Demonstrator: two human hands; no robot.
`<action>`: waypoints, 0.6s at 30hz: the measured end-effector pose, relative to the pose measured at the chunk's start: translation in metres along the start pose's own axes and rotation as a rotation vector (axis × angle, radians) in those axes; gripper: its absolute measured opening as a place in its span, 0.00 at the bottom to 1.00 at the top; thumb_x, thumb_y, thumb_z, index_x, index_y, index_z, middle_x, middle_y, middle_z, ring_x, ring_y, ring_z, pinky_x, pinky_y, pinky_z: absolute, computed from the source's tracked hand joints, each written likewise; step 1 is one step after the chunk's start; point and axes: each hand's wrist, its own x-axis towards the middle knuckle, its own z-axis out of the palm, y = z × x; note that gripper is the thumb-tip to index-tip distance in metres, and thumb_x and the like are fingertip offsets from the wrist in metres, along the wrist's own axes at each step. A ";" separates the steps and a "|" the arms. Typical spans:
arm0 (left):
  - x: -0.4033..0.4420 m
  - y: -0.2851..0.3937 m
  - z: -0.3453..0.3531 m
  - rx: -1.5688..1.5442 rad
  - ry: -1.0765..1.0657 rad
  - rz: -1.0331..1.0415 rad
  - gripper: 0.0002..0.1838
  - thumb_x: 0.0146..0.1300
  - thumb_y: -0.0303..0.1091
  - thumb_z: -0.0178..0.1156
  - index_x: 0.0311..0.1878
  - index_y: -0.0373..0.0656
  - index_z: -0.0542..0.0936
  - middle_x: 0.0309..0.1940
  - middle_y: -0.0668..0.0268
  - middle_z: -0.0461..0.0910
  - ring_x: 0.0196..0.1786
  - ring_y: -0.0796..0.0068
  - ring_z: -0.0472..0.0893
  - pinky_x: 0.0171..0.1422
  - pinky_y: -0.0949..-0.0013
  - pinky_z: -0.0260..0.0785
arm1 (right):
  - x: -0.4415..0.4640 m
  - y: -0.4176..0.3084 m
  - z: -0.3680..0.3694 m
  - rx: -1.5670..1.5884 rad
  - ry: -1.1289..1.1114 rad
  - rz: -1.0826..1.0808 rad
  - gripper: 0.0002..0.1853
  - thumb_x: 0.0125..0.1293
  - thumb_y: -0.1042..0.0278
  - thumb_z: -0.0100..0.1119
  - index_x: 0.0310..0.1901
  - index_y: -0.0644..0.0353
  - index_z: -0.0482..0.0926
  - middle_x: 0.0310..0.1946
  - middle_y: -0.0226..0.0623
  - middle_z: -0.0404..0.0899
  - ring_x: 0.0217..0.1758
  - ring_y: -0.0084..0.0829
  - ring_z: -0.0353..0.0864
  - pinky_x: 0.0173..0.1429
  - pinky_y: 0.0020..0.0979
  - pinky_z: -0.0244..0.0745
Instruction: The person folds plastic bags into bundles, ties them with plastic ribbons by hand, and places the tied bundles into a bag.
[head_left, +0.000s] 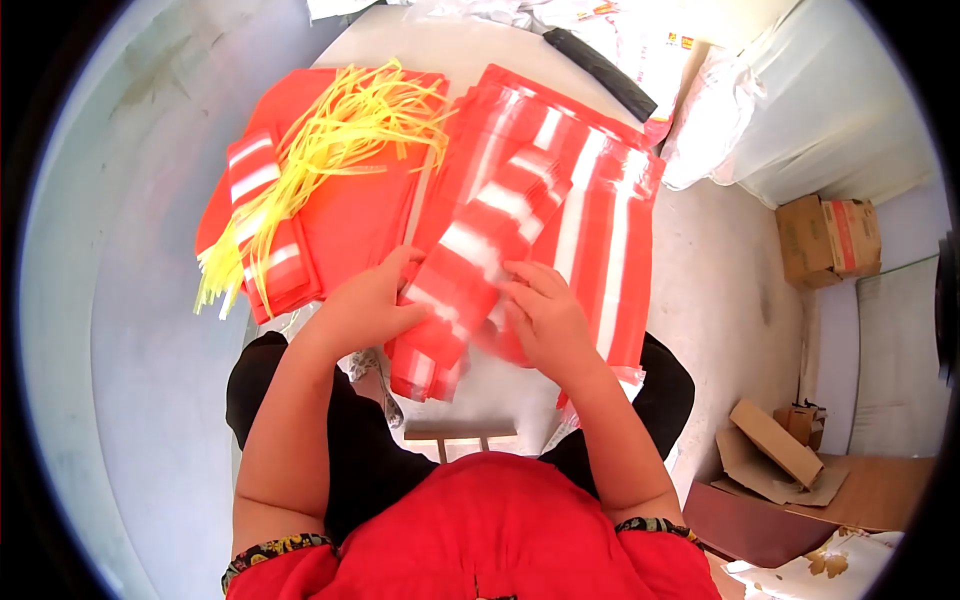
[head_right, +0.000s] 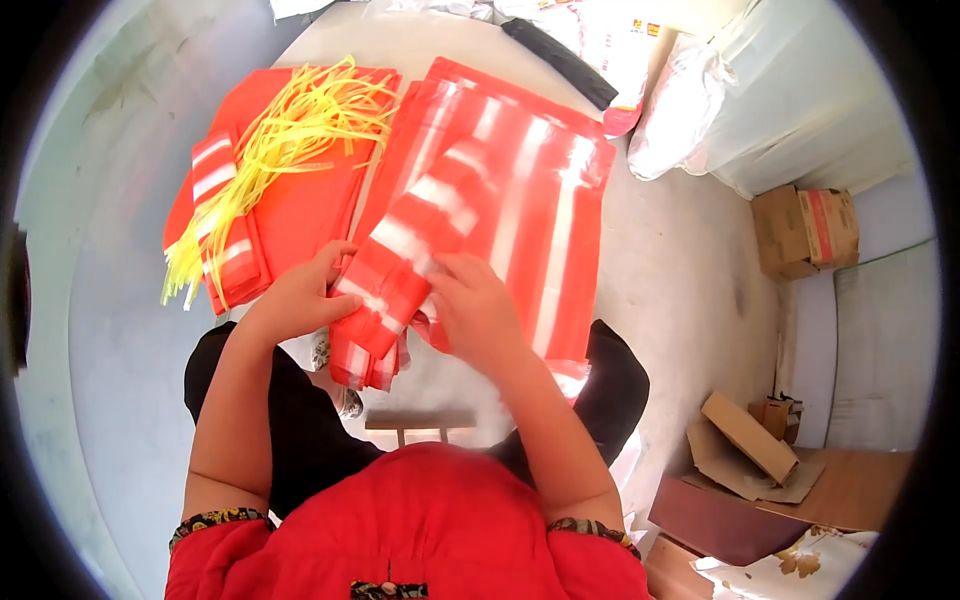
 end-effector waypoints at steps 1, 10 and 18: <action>-0.002 0.001 -0.002 -0.055 -0.032 -0.027 0.36 0.65 0.35 0.68 0.75 0.40 0.71 0.54 0.56 0.85 0.56 0.65 0.85 0.61 0.65 0.76 | -0.002 -0.003 0.005 0.032 0.013 -0.005 0.15 0.64 0.76 0.67 0.53 0.65 0.84 0.60 0.46 0.81 0.64 0.52 0.79 0.69 0.46 0.75; 0.031 0.003 0.022 0.105 0.237 0.555 0.50 0.57 0.34 0.75 0.82 0.41 0.62 0.82 0.50 0.61 0.85 0.51 0.59 0.86 0.56 0.54 | 0.015 -0.012 0.009 -0.104 -0.134 -0.301 0.20 0.57 0.76 0.71 0.53 0.64 0.84 0.61 0.43 0.78 0.71 0.52 0.72 0.72 0.51 0.71; 0.043 -0.001 0.031 0.282 0.149 0.644 0.45 0.58 0.26 0.62 0.82 0.37 0.61 0.83 0.50 0.59 0.87 0.50 0.55 0.88 0.54 0.53 | 0.055 0.017 0.001 -0.204 -0.317 -0.337 0.08 0.64 0.69 0.67 0.43 0.61 0.83 0.44 0.39 0.81 0.58 0.45 0.76 0.76 0.47 0.64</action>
